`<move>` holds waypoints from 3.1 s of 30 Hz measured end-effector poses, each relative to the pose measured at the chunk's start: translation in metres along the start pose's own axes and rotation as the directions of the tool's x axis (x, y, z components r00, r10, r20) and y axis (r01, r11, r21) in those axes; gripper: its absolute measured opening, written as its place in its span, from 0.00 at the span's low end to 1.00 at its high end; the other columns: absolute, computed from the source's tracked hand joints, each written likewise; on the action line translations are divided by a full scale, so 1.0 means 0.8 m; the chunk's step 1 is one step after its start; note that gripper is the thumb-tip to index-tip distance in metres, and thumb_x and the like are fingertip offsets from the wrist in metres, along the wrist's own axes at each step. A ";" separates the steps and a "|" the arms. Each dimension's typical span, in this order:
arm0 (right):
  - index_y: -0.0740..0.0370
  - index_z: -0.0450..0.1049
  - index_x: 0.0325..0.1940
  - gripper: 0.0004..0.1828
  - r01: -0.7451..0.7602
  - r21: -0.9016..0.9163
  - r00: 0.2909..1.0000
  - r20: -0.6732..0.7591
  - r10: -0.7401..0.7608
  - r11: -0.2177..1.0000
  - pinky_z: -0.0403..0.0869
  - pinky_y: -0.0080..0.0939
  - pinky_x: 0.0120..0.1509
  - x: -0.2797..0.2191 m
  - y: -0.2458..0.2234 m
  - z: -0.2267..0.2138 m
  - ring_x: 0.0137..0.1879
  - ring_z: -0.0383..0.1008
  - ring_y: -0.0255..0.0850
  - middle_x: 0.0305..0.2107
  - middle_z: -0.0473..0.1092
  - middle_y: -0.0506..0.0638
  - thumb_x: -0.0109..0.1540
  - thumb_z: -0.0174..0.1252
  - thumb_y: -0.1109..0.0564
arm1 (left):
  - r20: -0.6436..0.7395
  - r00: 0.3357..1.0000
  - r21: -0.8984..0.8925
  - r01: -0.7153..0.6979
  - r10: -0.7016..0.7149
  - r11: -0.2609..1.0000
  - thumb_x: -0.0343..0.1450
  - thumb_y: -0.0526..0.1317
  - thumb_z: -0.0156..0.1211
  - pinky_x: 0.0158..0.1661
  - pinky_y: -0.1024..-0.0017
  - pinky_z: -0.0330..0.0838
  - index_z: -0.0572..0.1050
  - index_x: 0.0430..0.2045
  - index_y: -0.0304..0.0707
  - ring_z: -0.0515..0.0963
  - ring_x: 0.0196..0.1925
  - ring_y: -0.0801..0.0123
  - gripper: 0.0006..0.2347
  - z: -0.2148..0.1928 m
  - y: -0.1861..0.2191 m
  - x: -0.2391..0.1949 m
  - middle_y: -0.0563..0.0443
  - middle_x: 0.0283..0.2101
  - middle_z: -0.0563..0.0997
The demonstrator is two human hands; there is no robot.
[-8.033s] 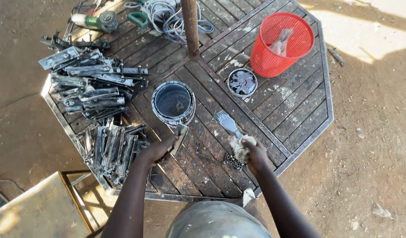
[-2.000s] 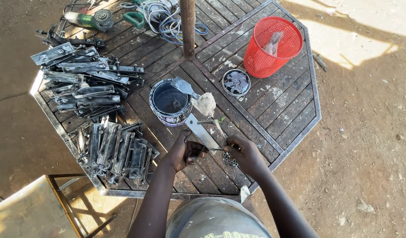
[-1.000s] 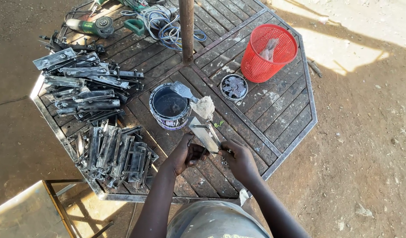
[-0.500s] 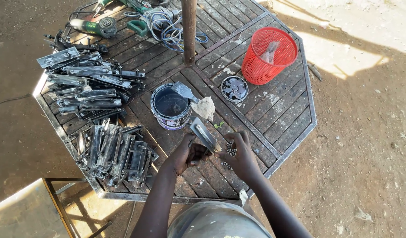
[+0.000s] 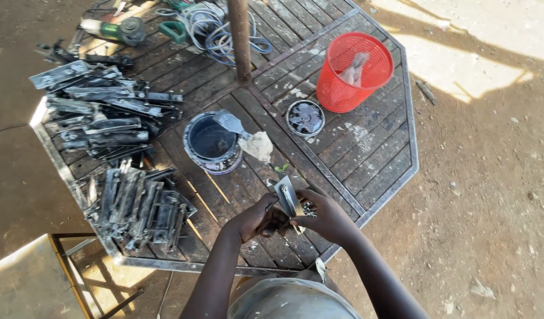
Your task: Applying black sealant to metal brackets using a rag
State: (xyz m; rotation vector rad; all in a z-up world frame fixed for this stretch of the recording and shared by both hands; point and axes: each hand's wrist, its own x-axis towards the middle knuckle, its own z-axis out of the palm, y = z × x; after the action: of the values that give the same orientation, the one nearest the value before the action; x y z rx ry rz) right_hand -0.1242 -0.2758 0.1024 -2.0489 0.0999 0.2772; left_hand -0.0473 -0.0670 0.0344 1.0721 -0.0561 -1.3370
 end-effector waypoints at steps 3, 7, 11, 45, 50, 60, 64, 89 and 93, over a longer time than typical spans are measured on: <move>0.65 0.71 0.63 0.40 -0.062 0.046 0.998 0.010 0.062 0.997 0.75 0.55 0.60 -0.002 0.030 -0.022 0.57 0.75 0.59 0.50 0.71 0.62 0.53 0.76 0.46 | 0.044 0.997 0.006 0.065 -0.065 0.998 0.76 0.66 0.40 0.23 0.72 0.57 0.80 0.36 0.27 0.59 0.14 0.72 0.34 0.010 -0.004 0.036 0.28 0.29 0.80; 0.66 0.72 0.61 0.39 -0.133 0.069 0.991 0.016 0.132 0.989 0.77 0.48 0.58 -0.001 0.068 -0.058 0.53 0.77 0.50 0.47 0.71 0.58 0.53 0.76 0.45 | 0.027 0.986 -0.054 0.167 -0.166 0.984 0.73 0.71 0.35 0.20 0.77 0.59 0.82 0.36 0.26 0.69 0.12 0.69 0.40 0.029 -0.002 0.083 0.26 0.32 0.83; 0.66 0.72 0.60 0.36 -0.271 -0.018 0.963 -0.014 0.270 0.963 0.79 0.51 0.55 0.010 0.092 -0.093 0.52 0.78 0.54 0.45 0.71 0.60 0.53 0.73 0.48 | -0.367 0.900 0.045 0.271 -0.237 0.962 0.70 0.78 0.27 0.24 0.72 0.62 0.80 0.49 0.29 0.85 0.27 0.61 0.46 0.028 -0.007 0.131 0.38 0.40 0.87; 0.53 0.64 0.70 0.34 -0.522 -0.479 0.826 -0.489 0.279 0.706 0.65 0.59 0.61 0.202 0.283 -0.115 0.61 0.62 0.59 0.54 0.62 0.59 0.61 0.63 0.53 | -0.811 0.562 -0.004 0.273 -0.163 0.962 0.78 0.59 0.51 0.47 0.57 0.78 0.65 0.65 0.28 0.84 0.50 0.58 0.30 -0.097 -0.185 0.167 0.37 0.53 0.77; 0.66 0.51 0.76 0.45 -0.437 -0.069 0.897 -0.107 0.428 0.897 0.66 0.63 0.72 0.291 0.287 -0.080 0.73 0.61 0.57 0.70 0.59 0.60 0.61 0.59 0.44 | -0.829 0.518 -0.010 0.363 -0.210 0.932 0.77 0.60 0.43 0.37 0.67 0.62 0.69 0.23 0.42 0.76 0.30 0.64 0.22 -0.050 -0.159 0.118 0.53 0.27 0.71; 0.70 0.65 0.61 0.20 0.028 0.965 0.874 -0.150 0.461 0.260 0.84 0.39 0.37 0.410 0.194 -0.112 0.35 0.80 0.45 0.36 0.78 0.60 0.66 0.59 0.62 | -0.801 0.300 -0.396 0.385 -0.518 0.834 0.73 0.63 0.48 0.50 0.52 0.70 0.71 0.67 0.37 0.84 0.55 0.47 0.34 -0.129 -0.199 0.087 0.45 0.68 0.72; 0.60 0.55 0.71 0.27 0.293 0.955 0.649 -0.158 0.744 -0.052 0.66 0.60 0.70 0.376 0.132 -0.179 0.63 0.62 0.57 0.59 0.59 0.59 0.71 0.37 0.44 | -0.869 0.315 -0.203 0.475 -0.381 0.856 0.77 0.57 0.45 0.47 0.63 0.70 0.76 0.59 0.41 0.87 0.48 0.54 0.24 -0.185 -0.289 0.114 0.43 0.59 0.75; 0.58 0.66 0.58 0.23 -0.401 0.724 0.593 -0.262 0.761 0.562 0.78 0.39 0.37 0.494 0.249 -0.221 0.34 0.68 0.37 0.34 0.66 0.48 0.69 0.49 0.39 | -0.855 0.402 -0.347 0.025 -0.328 0.937 0.75 0.45 0.56 0.35 0.60 0.66 0.69 0.31 0.32 0.73 0.34 0.59 0.12 -0.175 -0.253 0.184 0.44 0.33 0.69; 0.68 0.40 0.78 0.42 -0.499 0.834 0.342 -0.058 0.938 0.233 0.79 0.43 0.57 0.483 0.277 -0.129 0.57 0.74 0.49 0.66 0.61 0.58 0.68 0.55 0.52 | -0.836 0.330 -0.358 0.277 -0.438 0.892 0.74 0.54 0.52 0.41 0.63 0.79 0.79 0.47 0.30 0.87 0.48 0.55 0.22 -0.144 -0.210 0.162 0.42 0.50 0.82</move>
State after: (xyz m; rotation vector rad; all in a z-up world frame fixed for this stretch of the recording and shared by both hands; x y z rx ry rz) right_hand 0.2248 -0.4535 -0.1335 -1.0163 1.4762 0.1628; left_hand -0.0659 -0.0786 -0.2064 1.6211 1.1831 -0.9193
